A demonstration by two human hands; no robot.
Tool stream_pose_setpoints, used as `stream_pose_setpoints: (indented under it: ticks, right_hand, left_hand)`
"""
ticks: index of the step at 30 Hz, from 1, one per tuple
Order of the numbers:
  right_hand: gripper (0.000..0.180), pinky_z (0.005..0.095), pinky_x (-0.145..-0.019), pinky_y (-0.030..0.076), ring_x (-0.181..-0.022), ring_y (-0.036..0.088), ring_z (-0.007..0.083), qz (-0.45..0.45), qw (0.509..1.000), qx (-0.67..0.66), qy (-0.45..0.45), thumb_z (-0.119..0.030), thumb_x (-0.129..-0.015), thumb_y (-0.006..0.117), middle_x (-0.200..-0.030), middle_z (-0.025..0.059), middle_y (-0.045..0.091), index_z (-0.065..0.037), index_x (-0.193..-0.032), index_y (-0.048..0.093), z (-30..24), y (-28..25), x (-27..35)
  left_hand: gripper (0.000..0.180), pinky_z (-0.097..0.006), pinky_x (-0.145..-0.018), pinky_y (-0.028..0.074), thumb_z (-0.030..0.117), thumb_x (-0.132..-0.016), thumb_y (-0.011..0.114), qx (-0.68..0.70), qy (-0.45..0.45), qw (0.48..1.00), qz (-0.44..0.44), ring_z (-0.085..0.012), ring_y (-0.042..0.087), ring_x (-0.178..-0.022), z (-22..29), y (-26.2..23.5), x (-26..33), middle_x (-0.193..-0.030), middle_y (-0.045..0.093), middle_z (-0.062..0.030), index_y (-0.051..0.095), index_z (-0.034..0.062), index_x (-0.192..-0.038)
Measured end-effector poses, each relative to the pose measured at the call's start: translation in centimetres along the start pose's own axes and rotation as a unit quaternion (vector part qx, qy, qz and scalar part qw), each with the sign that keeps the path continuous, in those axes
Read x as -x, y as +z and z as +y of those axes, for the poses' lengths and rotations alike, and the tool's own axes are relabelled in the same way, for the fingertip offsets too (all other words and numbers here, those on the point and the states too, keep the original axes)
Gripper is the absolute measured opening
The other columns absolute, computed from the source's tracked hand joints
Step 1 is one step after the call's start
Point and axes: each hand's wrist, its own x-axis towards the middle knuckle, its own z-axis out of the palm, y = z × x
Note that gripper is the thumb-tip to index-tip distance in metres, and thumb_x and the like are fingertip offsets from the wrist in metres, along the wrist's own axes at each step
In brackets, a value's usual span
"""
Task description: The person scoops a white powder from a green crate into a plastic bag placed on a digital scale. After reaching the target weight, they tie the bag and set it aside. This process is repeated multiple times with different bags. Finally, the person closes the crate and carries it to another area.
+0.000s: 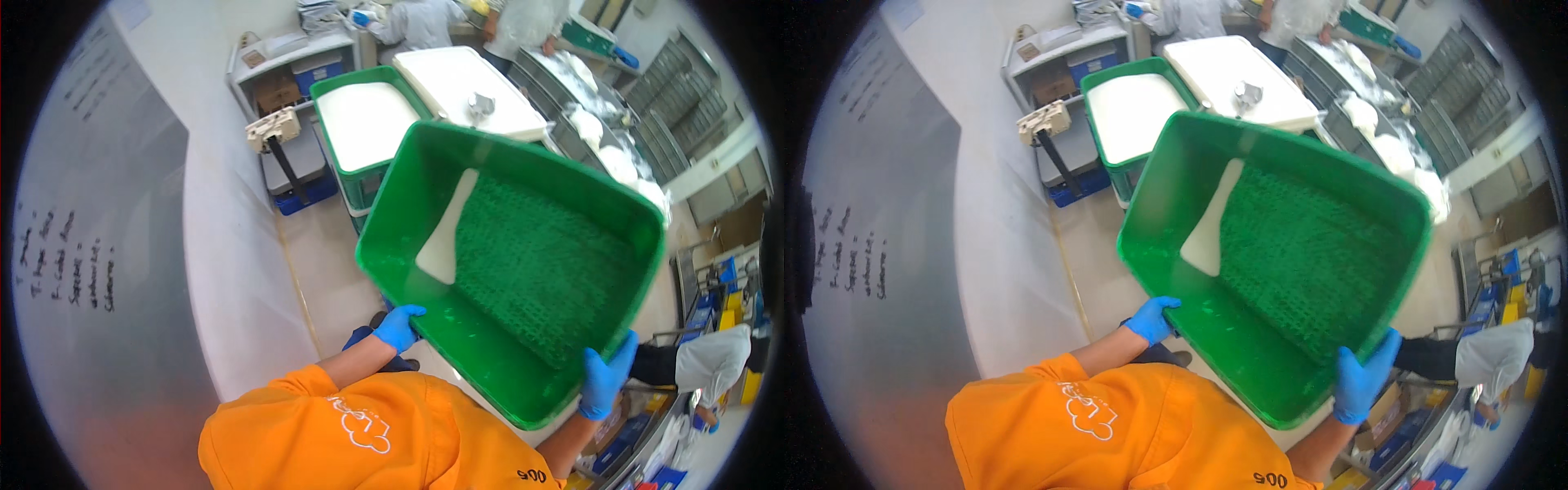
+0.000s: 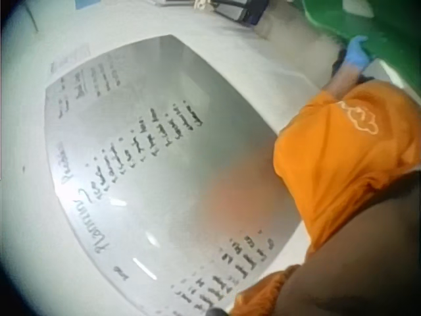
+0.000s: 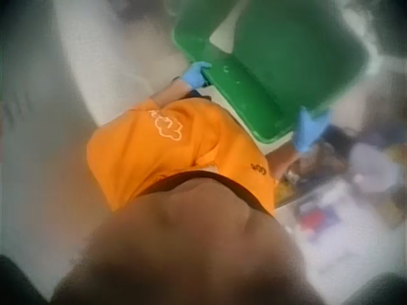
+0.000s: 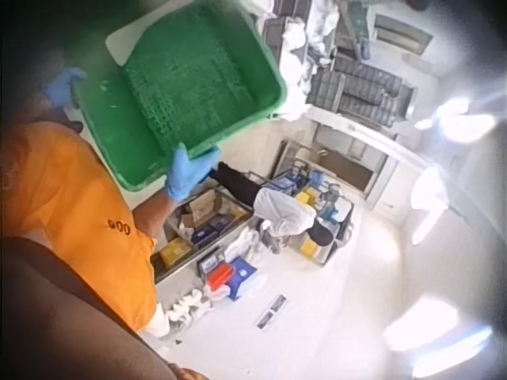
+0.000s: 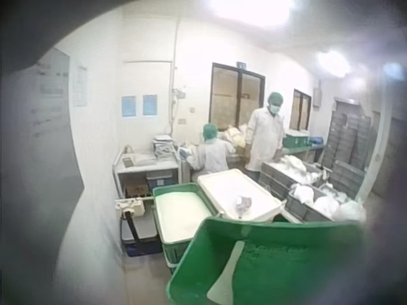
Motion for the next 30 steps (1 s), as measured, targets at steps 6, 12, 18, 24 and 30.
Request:
stream_pose_setpoints:
  ticks: [6, 12, 18, 24, 30]
  right_hand:
    - [0.059, 0.032, -0.1, 0.035, -0.106, 0.046, 0.0191, 0.031, 0.993, 0.027, -0.107, -0.001, -0.069, 0.056, -0.115, 0.0099, 0.049, 0.003, -0.127, 0.044, -9.1, 2.1, -2.2]
    - [0.059, 0.0335, -0.097, 0.037, -0.103, 0.049, 0.022, 0.085, 0.959, 0.135, -0.235, 0.004, -0.065, 0.058, -0.109, 0.0124, 0.049, 0.001, -0.123, 0.046, -17.7, 10.0, -6.6]
    - [0.05, 0.0357, -0.08, 0.045, -0.087, 0.054, 0.0321, 0.094, 0.898, 0.241, -0.355, 0.001, -0.066, 0.063, -0.101, 0.0162, 0.048, 0.0, -0.113, 0.047, -22.8, 20.4, -12.9]
    - [0.052, 0.0464, -0.065, 0.043, -0.078, 0.051, 0.0411, 0.05, 0.846, 0.271, -0.457, 0.001, -0.061, 0.068, -0.092, 0.0198, 0.049, -0.002, -0.108, 0.046, -26.6, 31.3, -19.4]
    - [0.057, 0.0449, -0.063, 0.042, -0.075, 0.051, 0.0357, -0.012, 0.812, 0.322, -0.486, 0.0, -0.056, 0.071, -0.09, 0.016, 0.051, -0.004, -0.108, 0.048, -26.4, 38.8, -20.4]
  left_hand:
    - [0.043, -0.049, -0.101, 0.045, 0.008, -0.082, 0.057, -0.021, 0.096, 0.99, -0.098, -0.0354, 0.057, -0.112, 5.9, 7.1, -4.2, -0.121, 0.061, -0.0167, 0.054, 0.0029, -0.125]
    - [0.039, -0.054, -0.097, 0.047, 0.017, -0.086, 0.055, 0.03, 0.126, 0.971, -0.198, -0.0368, 0.059, -0.108, 15.2, 16.1, -8.4, -0.118, 0.061, -0.0185, 0.055, 0.003, -0.123]
    - [0.039, -0.053, -0.096, 0.048, 0.026, -0.094, 0.049, 0.023, 0.144, 0.967, -0.209, -0.0368, 0.06, -0.106, 26.2, 25.6, -15.6, -0.121, 0.061, -0.0189, 0.055, 0.0026, -0.124]
    - [0.035, -0.049, -0.095, 0.05, 0.026, -0.099, 0.047, -0.041, 0.136, 0.975, -0.172, -0.0334, 0.062, -0.105, 36.3, 29.3, -24.6, -0.118, 0.063, -0.0165, 0.056, 0.0031, -0.123]
    - [0.034, -0.048, -0.095, 0.051, 0.027, -0.099, 0.049, -0.085, 0.121, 0.974, -0.174, -0.0318, 0.062, -0.106, 41.8, 32.3, -29.0, -0.118, 0.063, -0.0158, 0.057, 0.0033, -0.123]
